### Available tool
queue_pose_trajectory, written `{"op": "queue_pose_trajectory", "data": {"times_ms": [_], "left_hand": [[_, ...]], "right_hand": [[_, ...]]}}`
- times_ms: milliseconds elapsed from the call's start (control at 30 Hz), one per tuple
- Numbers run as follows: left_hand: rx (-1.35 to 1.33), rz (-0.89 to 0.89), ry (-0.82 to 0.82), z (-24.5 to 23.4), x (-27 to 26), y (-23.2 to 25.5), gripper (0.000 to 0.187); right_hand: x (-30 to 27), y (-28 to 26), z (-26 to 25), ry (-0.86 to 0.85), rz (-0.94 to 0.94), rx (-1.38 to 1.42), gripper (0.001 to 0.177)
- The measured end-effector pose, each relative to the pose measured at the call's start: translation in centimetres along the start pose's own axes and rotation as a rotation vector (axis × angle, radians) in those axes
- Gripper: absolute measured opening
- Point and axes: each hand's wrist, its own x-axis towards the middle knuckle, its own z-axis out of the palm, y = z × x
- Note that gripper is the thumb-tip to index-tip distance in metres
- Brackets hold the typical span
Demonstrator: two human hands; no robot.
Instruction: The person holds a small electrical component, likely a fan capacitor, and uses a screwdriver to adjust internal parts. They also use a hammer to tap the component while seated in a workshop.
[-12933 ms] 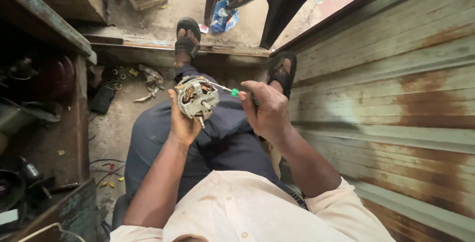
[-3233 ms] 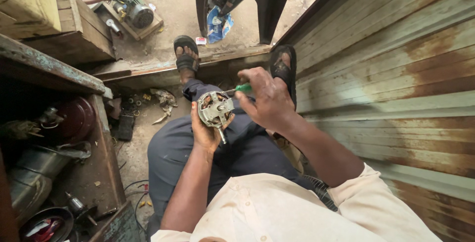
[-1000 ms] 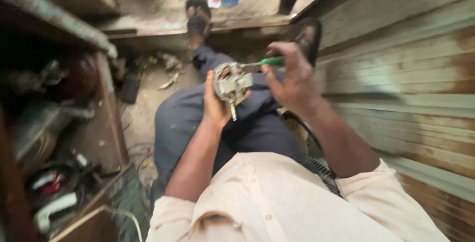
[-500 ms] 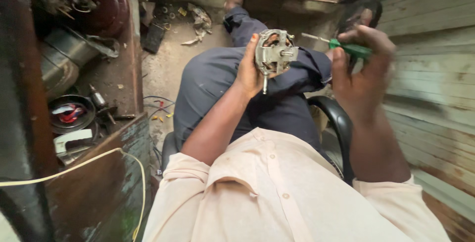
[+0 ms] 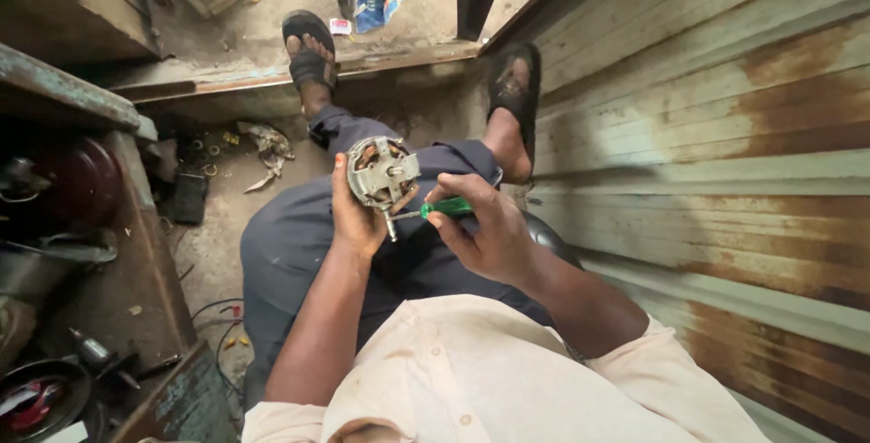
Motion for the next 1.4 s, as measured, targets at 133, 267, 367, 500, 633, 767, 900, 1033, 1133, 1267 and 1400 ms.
{"op": "queue_pose_trajectory", "data": {"times_ms": [133, 267, 367, 500, 633, 767, 900, 1033, 1133, 1267, 1400], "left_hand": [[-0.018, -0.061, 0.014, 0.9, 0.7, -1.0, 0.065], [0.005, -0.061, -0.060, 1.4, 1.2, -2.1, 0.064], [0.023, -0.082, -0.043, 1.6, 1.8, -2.7, 0.063], [0.042, -0.084, -0.021, 1.5, 1.8, -2.6, 0.063], [0.002, -0.072, -0.025, 1.1, 2.0, -2.6, 0.063], [-0.011, -0.083, -0.049, 1.4, 2.1, -2.7, 0.062], [-0.042, -0.070, -0.109, 1.7, 2.2, -2.8, 0.061], [-0.013, -0.041, -0.083, 1.0, 2.2, -3.5, 0.059], [-0.002, -0.012, -0.163, 1.1, 2.6, -3.6, 0.060], [0.015, -0.124, -0.001, 1.6, 1.9, -3.0, 0.062], [-0.006, -0.100, -0.055, 2.6, 2.0, -2.5, 0.062]], "right_hand": [[-0.3, -0.5, -0.1, -0.010, 0.007, -0.012, 0.059], [-1.0, -0.4, -0.5, 0.011, 0.030, -0.051, 0.059], [-1.5, -0.1, -1.0, 0.022, 0.049, -0.069, 0.059], [-1.6, 0.1, -1.0, 0.022, 0.076, -0.071, 0.059], [-1.7, 0.7, -0.9, 0.043, 0.061, -0.093, 0.058], [-1.4, 1.2, -1.0, 0.048, 0.044, -0.114, 0.057], [-0.8, 1.1, -0.9, 0.084, 0.021, -0.255, 0.055], [-1.5, 1.7, -1.1, 0.095, 0.055, -0.191, 0.052], [-1.9, 2.1, -1.2, 0.094, 0.100, -0.108, 0.052], [-2.0, 2.2, -0.7, 0.098, 0.082, -0.098, 0.052], [-1.3, 2.2, -0.4, 0.092, 0.080, -0.093, 0.052]]}}
